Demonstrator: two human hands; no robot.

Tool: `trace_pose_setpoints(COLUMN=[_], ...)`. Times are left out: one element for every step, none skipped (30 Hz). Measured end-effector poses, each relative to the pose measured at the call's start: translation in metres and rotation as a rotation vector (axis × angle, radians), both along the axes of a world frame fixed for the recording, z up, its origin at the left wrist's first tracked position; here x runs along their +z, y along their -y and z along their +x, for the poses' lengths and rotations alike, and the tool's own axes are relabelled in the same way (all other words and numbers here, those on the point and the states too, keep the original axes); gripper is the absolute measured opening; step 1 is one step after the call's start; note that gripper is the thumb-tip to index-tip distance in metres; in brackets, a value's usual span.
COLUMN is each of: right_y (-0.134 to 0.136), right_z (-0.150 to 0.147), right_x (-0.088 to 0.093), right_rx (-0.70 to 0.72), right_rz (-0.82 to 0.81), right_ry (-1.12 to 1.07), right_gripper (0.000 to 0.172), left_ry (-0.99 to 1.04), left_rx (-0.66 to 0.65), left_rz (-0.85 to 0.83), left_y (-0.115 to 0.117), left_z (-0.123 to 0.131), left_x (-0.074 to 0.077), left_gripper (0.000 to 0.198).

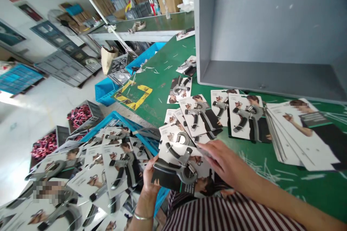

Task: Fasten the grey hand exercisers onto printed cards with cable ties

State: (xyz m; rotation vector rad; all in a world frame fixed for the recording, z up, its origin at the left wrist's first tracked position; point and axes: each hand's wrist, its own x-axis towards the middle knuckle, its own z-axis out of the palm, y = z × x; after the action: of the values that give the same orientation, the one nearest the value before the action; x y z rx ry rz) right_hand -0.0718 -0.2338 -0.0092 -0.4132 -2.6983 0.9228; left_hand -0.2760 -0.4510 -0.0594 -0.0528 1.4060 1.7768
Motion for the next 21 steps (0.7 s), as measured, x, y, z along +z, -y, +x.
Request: trace_pose_setpoints(right_y=[0.008, 0.015, 0.02, 0.024, 0.026, 0.026, 0.027, 0.026, 0.025, 0.023, 0.021, 0.017, 0.012, 0.005, -0.004, -0.014, -0.026, -0.039, -0.051, -0.063, -0.073], right_z=[-0.004, -0.009, -0.015, -0.02, -0.025, -0.028, -0.029, -0.03, -0.029, -0.028, -0.027, -0.025, -0.024, -0.023, -0.022, -0.021, -0.022, -0.023, -0.026, -0.029, -0.032], right_x=[-0.003, -0.008, -0.013, -0.018, -0.022, -0.026, -0.027, -0.028, -0.026, -0.024, -0.021, -0.017, -0.015, -0.015, -0.016, -0.021, -0.028, -0.038, -0.048, -0.059, -0.069], right_rx=[0.031, 0.039, 0.028, 0.004, -0.018, -0.034, -0.046, -0.05, -0.044, -0.03, -0.004, 0.017, 0.015, -0.011, -0.059, -0.121, -0.169, -0.193, -0.164, -0.12, -0.063], right_rz=[-0.11, -0.193, -0.247, -0.277, -0.297, -0.315, -0.33, -0.341, -0.343, -0.328, -0.289, -0.214, -0.109, 0.016, 0.148, 0.27, 0.364, 0.432, 0.477, 0.515, 0.542], right_ry=[-0.005, -0.007, -0.008, -0.016, -0.025, -0.037, -0.048, -0.05, -0.041, -0.029, -0.017, -0.015, -0.025, -0.041, -0.061, -0.08, -0.083, -0.086, -0.072, -0.08, -0.096], right_gripper=[0.039, 0.034, 0.029, 0.024, 0.019, 0.015, 0.014, 0.013, 0.013, 0.014, 0.015, 0.017, 0.019, 0.023, 0.029, 0.037, 0.047, 0.054, 0.06, 0.064, 0.067], left_ry=[0.059, 0.115, 0.15, 0.154, 0.142, 0.127, 0.113, 0.108, 0.109, 0.111, 0.112, 0.104, 0.088, 0.069, 0.053, 0.042, 0.036, 0.032, 0.023, 0.008, -0.02], left_rx=[-0.012, -0.037, -0.068, -0.1, -0.128, -0.147, -0.156, -0.162, -0.16, -0.151, -0.144, -0.135, -0.128, -0.126, -0.127, -0.134, -0.142, -0.143, -0.137, -0.114, -0.079], left_rz=[-0.004, -0.005, -0.01, -0.021, -0.034, -0.044, -0.049, -0.045, -0.03, -0.008, 0.01, 0.024, 0.035, 0.039, 0.04, 0.046, 0.062, 0.089, 0.128, 0.167, 0.205], left_y=[-0.002, -0.005, -0.007, -0.009, -0.011, -0.013, -0.015, -0.017, -0.019, -0.021, -0.023, -0.025, -0.026, -0.028, -0.03, -0.031, -0.034, -0.036, -0.04, -0.043, -0.046], left_z=[0.0, 0.001, 0.003, 0.004, 0.005, 0.007, 0.007, 0.008, 0.008, 0.008, 0.007, 0.007, 0.007, 0.007, 0.008, 0.01, 0.011, 0.013, 0.014, 0.016, 0.017], left_x=[0.003, 0.006, 0.009, 0.012, 0.015, 0.017, 0.019, 0.02, 0.02, 0.019, 0.019, 0.018, 0.018, 0.018, 0.02, 0.023, 0.026, 0.03, 0.034, 0.037, 0.039], left_gripper=[0.028, 0.033, 0.038, 0.041, 0.043, 0.044, 0.043, 0.043, 0.043, 0.043, 0.045, 0.046, 0.048, 0.049, 0.049, 0.05, 0.051, 0.054, 0.058, 0.063, 0.068])
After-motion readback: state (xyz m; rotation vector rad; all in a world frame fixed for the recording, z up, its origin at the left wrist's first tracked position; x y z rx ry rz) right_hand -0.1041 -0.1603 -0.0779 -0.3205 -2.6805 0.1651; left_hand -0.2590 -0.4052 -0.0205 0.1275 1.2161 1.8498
